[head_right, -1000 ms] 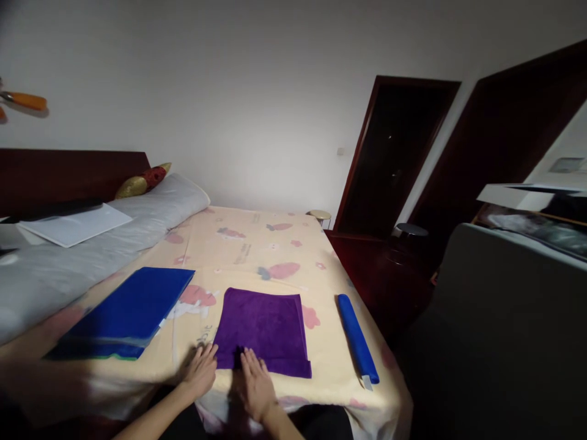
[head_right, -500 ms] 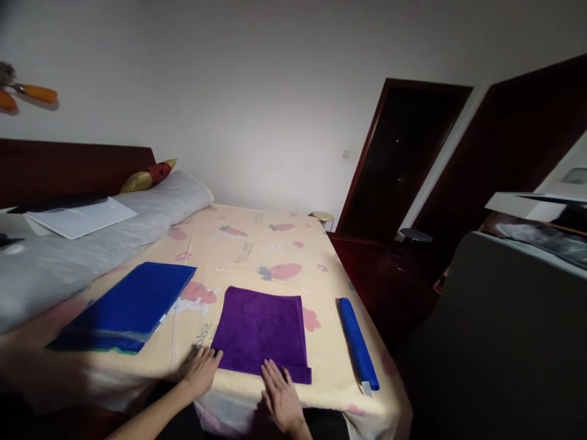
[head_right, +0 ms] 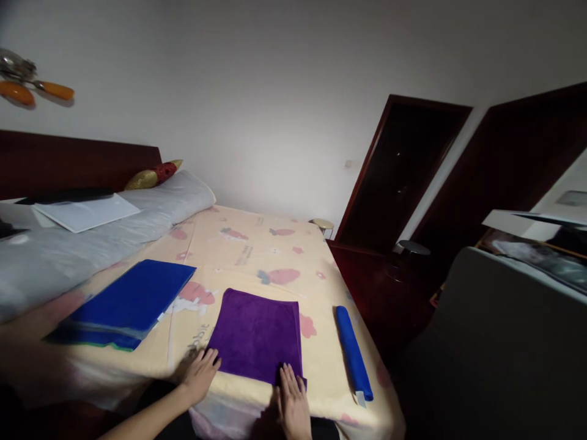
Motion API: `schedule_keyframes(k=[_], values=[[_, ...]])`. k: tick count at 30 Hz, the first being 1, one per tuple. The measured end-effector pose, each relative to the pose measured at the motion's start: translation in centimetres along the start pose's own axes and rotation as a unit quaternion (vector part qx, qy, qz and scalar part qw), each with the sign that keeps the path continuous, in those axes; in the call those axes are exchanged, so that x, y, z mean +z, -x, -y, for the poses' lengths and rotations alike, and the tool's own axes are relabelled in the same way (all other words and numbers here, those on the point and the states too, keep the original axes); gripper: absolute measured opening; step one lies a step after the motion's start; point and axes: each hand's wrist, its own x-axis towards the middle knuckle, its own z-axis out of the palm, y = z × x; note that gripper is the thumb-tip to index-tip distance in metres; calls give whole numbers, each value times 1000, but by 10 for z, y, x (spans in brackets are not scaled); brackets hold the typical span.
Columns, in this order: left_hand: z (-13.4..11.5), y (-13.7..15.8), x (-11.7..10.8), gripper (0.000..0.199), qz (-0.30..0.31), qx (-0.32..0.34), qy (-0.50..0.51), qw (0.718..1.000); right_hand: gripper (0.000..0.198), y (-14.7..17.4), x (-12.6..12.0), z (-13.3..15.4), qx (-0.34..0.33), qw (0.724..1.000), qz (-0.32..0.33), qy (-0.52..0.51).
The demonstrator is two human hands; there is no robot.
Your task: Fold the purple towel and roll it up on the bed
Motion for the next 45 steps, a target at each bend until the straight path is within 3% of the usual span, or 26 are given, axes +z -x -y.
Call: schedule_keyframes(k=[6, 10, 13, 17, 23, 29, 33, 37, 45], values=[[-22, 1, 3, 84, -3, 51, 32, 998, 57, -19, 21, 56, -76, 996, 15, -51], [-28, 8, -3, 87, 48, 99, 90, 990, 60, -32, 31, 89, -89, 991, 50, -88], [-22, 11, -6, 91, 77, 107, 107, 986, 61, -37, 35, 96, -92, 989, 64, -98], [-13, 13, -15, 85, 91, 98, 102, 986, 58, -32, 26, 76, -112, 986, 88, -87], [-7, 17, -30, 79, 74, 81, 121, 987, 52, -4, 2, 12, -98, 992, 71, -34], [-1, 5, -1, 72, 15, 71, 92, 993, 45, 17, -4, -34, -49, 997, 45, -37], [13, 1, 14, 59, -12, 68, 72, 995, 44, 14, 5, -42, -4, 999, 47, -19], [30, 4, 16, 54, -39, 65, 66, 995, 57, 4, 7, -39, 36, 996, 77, 4], [38, -5, 14, 41, -71, 40, 64, 995, 53, -10, -4, -32, 45, 996, 78, -14]])
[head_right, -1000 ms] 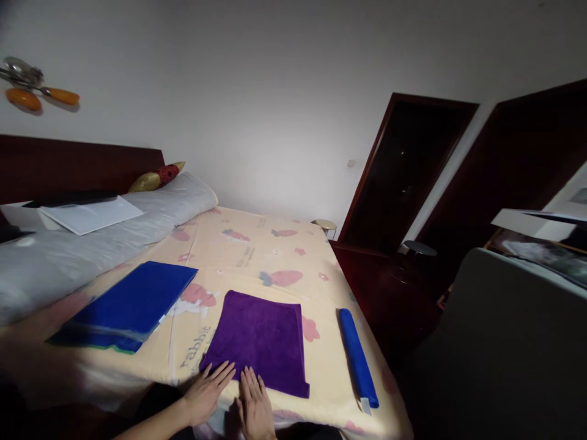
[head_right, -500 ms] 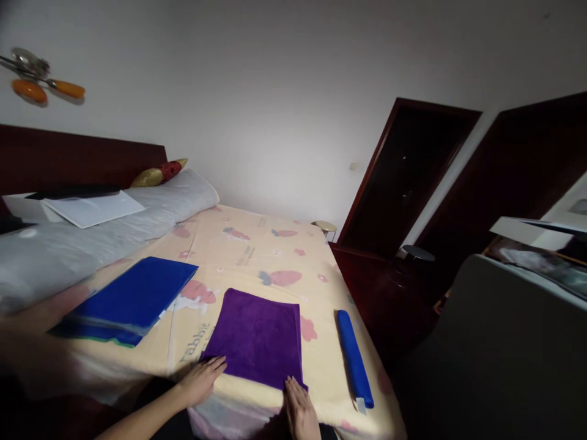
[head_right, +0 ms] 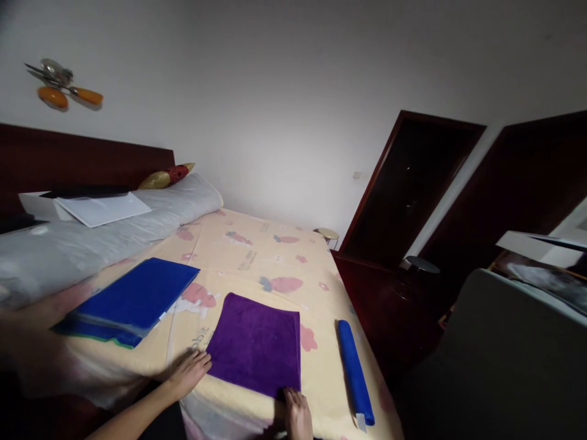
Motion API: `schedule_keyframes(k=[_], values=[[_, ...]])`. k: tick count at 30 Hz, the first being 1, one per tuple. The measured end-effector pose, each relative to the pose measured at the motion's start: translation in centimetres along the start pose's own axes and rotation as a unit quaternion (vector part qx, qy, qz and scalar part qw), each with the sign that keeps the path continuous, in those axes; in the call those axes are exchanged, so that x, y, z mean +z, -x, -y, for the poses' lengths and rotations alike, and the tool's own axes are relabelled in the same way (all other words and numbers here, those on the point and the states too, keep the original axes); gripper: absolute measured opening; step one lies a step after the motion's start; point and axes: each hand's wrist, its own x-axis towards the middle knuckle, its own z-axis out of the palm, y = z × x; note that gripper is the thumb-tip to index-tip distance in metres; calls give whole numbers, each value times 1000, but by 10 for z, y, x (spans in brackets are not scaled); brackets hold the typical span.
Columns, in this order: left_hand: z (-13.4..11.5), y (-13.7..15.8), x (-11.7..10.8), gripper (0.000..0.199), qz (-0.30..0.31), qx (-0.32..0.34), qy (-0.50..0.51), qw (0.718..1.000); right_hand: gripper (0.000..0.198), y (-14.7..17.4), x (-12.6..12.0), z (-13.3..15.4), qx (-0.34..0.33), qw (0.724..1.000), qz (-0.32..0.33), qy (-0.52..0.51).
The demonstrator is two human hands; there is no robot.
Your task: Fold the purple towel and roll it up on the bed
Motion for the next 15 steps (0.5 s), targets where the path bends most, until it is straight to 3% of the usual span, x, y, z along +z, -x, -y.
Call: schedule_keyframes(k=[15], values=[[4, 1, -24, 28, -17, 16, 67, 997, 28, -16, -22, 30, 84, 996, -32, 4]])
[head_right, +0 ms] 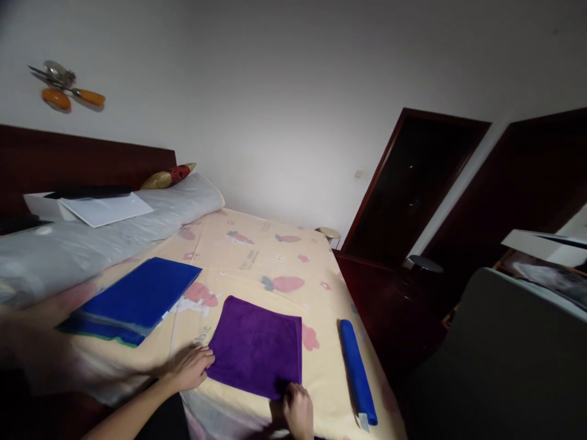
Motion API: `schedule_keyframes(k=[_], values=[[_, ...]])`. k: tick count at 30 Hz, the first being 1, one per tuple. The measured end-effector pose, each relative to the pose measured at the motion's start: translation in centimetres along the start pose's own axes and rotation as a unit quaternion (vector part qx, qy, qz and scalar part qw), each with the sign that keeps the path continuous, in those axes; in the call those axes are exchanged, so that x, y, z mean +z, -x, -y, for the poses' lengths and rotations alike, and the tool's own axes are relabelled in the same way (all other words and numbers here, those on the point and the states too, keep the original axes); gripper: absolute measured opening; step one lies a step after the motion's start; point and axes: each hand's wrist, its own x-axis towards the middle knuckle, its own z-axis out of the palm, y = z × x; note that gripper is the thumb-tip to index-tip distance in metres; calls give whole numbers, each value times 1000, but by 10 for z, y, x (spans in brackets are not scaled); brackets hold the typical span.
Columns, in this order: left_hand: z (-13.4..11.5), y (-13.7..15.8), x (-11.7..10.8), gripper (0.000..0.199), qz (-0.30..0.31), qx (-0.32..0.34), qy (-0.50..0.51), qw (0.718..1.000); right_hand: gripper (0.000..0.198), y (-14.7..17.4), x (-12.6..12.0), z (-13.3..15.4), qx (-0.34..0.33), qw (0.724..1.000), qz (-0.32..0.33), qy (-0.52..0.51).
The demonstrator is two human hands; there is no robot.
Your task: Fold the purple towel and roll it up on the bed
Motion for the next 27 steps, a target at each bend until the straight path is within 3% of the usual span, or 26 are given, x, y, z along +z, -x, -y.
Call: schedule_keyframes(k=[10, 19, 23, 27], values=[[5, 6, -8, 31, 8, -58, 8, 998, 23, -9, -6, 1, 31, 998, -10, 49], [12, -6, 4, 35, -33, -127, -31, 991, 30, -4, 5, -5, 60, 994, -70, 59], [-13, -16, 14, 52, -49, -78, -57, 994, 45, -5, 29, 29, -30, 995, -91, -1], [-52, -37, 40, 48, -57, -5, -57, 997, 51, -13, 57, 81, -147, 985, -56, -70]])
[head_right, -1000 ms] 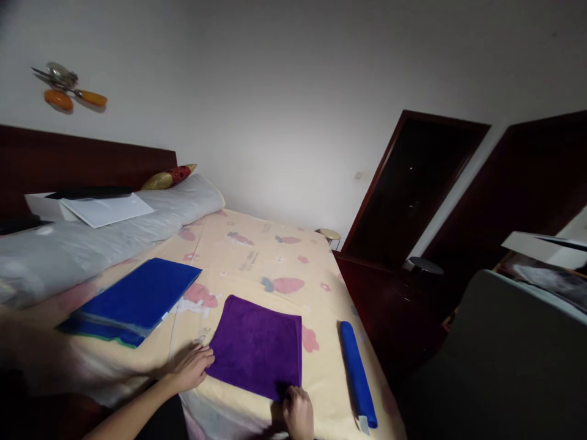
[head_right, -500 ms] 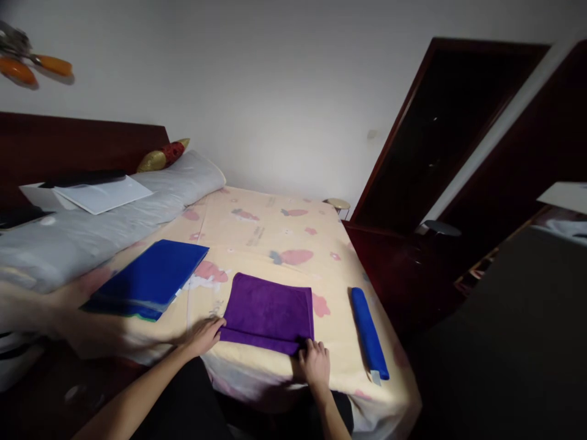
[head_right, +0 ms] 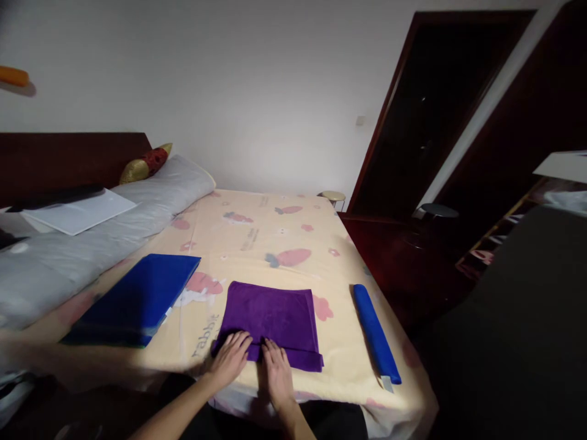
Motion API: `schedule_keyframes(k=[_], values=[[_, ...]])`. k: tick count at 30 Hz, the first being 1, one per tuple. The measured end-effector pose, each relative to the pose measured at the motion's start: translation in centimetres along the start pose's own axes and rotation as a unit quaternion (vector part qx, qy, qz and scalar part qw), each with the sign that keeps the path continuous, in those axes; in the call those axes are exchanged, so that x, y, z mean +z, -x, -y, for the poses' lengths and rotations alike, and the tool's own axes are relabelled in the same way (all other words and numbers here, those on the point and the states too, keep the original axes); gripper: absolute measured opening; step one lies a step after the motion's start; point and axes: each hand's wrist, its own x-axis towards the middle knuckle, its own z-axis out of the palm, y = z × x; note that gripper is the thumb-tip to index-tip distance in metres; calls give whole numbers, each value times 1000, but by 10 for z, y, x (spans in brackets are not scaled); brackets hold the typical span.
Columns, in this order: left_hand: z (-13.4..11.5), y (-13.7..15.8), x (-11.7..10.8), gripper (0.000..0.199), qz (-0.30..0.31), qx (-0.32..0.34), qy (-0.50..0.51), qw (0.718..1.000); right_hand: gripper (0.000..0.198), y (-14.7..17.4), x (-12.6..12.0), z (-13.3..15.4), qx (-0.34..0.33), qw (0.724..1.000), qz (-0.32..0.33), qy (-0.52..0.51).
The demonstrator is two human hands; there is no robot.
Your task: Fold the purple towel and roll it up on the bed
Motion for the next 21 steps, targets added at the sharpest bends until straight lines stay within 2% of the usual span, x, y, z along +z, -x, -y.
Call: schedule_keyframes(k=[4, 8, 13, 17, 21], values=[[-22, -14, 32, 52, -66, -2, 8, 998, 55, -13, 18, 20, -9, 999, 15, -29], [-17, -11, 46, 53, -90, 25, -38, 995, 59, -12, 9, 12, -37, 998, 44, -39], [4, 10, 34, 58, -101, 20, -78, 992, 58, -1, -17, -8, -66, 996, 62, 4], [24, 27, 21, 60, -85, 5, -92, 992, 56, 23, -40, -44, -35, 997, 51, 43], [32, 33, 17, 61, -82, 6, -83, 993, 56, 50, -57, -80, 19, 997, 43, 55]])
